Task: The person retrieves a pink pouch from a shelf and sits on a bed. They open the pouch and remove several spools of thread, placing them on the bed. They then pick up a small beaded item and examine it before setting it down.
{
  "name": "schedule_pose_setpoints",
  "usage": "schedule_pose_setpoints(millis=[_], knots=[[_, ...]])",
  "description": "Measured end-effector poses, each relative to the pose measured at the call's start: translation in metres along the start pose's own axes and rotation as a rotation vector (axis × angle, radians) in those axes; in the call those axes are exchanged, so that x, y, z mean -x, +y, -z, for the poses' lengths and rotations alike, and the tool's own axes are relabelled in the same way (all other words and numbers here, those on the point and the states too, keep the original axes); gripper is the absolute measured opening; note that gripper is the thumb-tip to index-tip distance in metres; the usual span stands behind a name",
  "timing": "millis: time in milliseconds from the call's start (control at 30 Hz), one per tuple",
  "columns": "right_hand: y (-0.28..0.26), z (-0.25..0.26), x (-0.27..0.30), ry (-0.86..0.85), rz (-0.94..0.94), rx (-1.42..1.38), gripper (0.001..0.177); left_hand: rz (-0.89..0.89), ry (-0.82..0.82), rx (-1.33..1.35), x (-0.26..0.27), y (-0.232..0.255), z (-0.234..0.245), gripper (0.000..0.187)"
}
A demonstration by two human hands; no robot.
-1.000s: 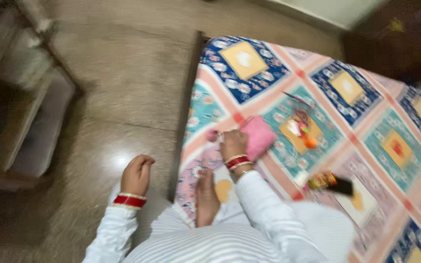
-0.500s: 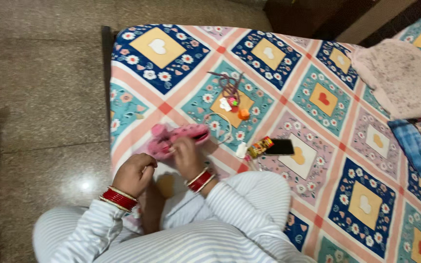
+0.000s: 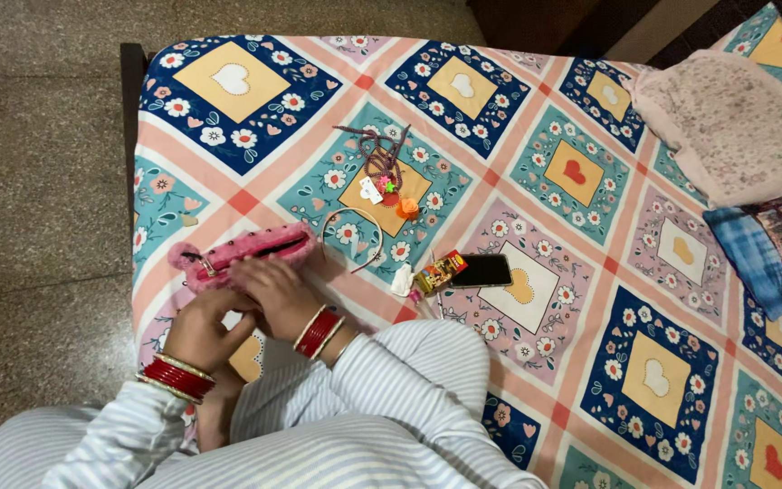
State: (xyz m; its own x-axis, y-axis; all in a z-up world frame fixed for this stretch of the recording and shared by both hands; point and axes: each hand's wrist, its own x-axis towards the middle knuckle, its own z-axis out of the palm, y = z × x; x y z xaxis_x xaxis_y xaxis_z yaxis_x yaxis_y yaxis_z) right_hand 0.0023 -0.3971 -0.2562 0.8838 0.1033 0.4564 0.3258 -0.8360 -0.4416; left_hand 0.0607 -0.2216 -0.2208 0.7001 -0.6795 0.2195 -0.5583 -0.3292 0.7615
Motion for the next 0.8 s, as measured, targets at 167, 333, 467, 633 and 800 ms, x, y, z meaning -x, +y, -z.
schedule_pose_setpoints(millis=[167, 333, 467, 633, 800], knots=[[0.022, 0.009, 0.001, 0.057, -0.179, 0.197, 0.059, -0.022, 0.041, -0.25, -0.018, -0.002, -0.006, 0.016], [0.03, 0.002, 0.006, 0.008, -0.187, 0.276, 0.038, -0.143, 0.119, -0.559, -0.04, -0.014, -0.023, 0.022], [0.033, 0.008, 0.007, 0.006, -0.12, 0.207, 0.018, -0.077, 0.075, -0.561, -0.044, -0.03, -0.031, 0.036], [0.001, 0.03, 0.003, -0.225, -0.122, 0.163, 0.009, 0.129, 0.034, -0.553, -0.042, -0.043, -0.031, 0.053], [-0.006, 0.055, -0.004, -0.337, -0.178, -0.024, 0.021, 0.193, -0.055, -0.457, -0.036, -0.049, -0.023, 0.068]])
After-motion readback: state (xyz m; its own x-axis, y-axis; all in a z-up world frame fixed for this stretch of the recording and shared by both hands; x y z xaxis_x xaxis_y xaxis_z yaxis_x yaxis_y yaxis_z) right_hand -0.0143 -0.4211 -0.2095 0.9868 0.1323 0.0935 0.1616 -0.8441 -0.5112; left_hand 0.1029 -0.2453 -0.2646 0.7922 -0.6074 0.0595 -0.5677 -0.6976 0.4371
